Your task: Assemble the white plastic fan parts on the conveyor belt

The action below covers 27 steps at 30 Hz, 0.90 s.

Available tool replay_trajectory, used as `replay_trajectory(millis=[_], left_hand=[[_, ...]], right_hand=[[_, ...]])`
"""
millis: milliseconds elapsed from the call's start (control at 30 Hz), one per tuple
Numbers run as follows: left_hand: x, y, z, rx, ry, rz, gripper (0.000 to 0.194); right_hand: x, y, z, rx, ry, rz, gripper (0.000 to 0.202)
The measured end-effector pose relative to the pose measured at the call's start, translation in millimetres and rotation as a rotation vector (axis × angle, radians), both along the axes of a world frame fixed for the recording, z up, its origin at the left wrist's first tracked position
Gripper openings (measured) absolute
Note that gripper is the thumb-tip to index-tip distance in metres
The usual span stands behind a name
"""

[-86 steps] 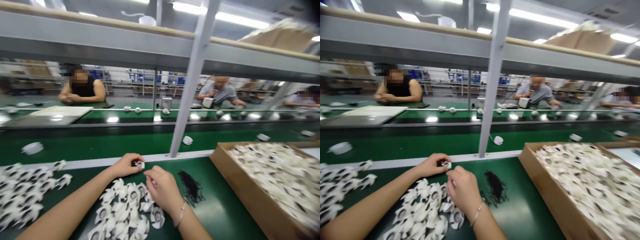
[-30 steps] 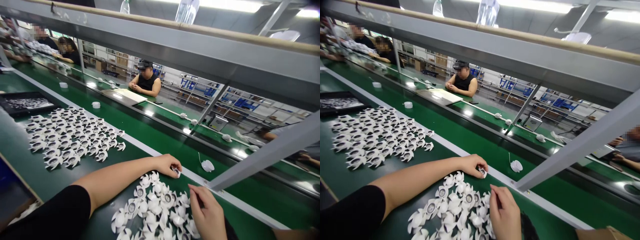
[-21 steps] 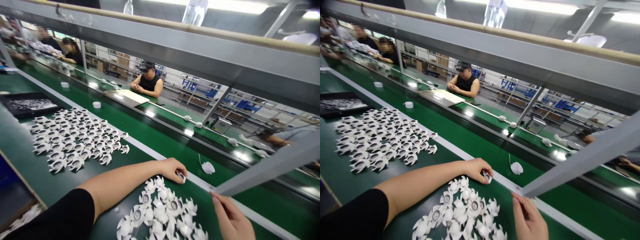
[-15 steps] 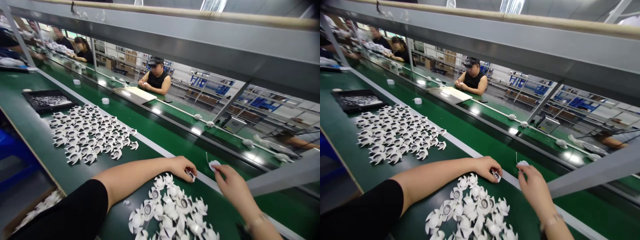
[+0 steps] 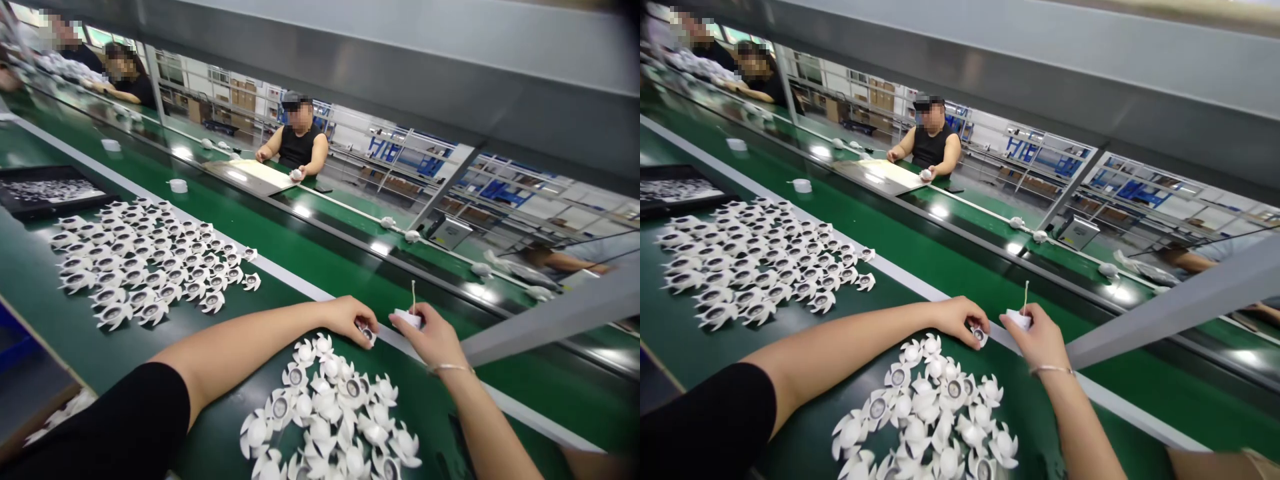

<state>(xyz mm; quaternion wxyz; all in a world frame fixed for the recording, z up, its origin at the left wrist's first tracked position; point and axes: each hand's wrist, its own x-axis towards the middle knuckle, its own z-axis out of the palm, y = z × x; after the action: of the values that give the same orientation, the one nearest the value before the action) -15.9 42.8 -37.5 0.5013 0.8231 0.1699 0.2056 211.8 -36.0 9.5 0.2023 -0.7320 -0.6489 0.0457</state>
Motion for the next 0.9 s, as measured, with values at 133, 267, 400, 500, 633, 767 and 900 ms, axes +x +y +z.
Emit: replay_trajectory(millis=[133, 267, 400, 500, 633, 767, 900], left_hand=[[5.1, 3.6, 1.0, -0.180, -0.081, 0.008, 0.032], [8.1, 7.2, 3.1, -0.304, -0.170, 0.072, 0.027], [4.9, 9.1, 6.3, -0.329, -0.176, 0.080, 0.037], [2.5, 11.0, 7.3, -0.321, -0.130, 0.035, 0.041], [0.5, 15.8, 10.3, -0.308, -0.038, -0.046, 0.039], [-0.1, 17.9, 16.9, -0.291, 0.024, -0.091, 0.034], [2.4, 13.3, 20.6, -0.264, 0.049, -0.070, 0.030]], right_hand=[[-19.2, -35.6, -11.2, 0.094, 0.494, 0.060, 0.044], [-34.7, -44.3, -26.5, 0.203, 0.702, 0.161, 0.040], [-42.9, -45.2, -27.5, 0.227, 0.489, 0.327, 0.028], [-45.5, -44.9, -26.5, 0.216, 0.377, 0.393, 0.023], [-46.2, -41.7, -28.4, 0.178, 0.374, 0.408, 0.020], [-48.3, -39.3, -29.3, 0.156, 0.364, 0.383, 0.014], [-52.3, -39.1, -27.8, 0.151, 0.357, 0.360, 0.012]])
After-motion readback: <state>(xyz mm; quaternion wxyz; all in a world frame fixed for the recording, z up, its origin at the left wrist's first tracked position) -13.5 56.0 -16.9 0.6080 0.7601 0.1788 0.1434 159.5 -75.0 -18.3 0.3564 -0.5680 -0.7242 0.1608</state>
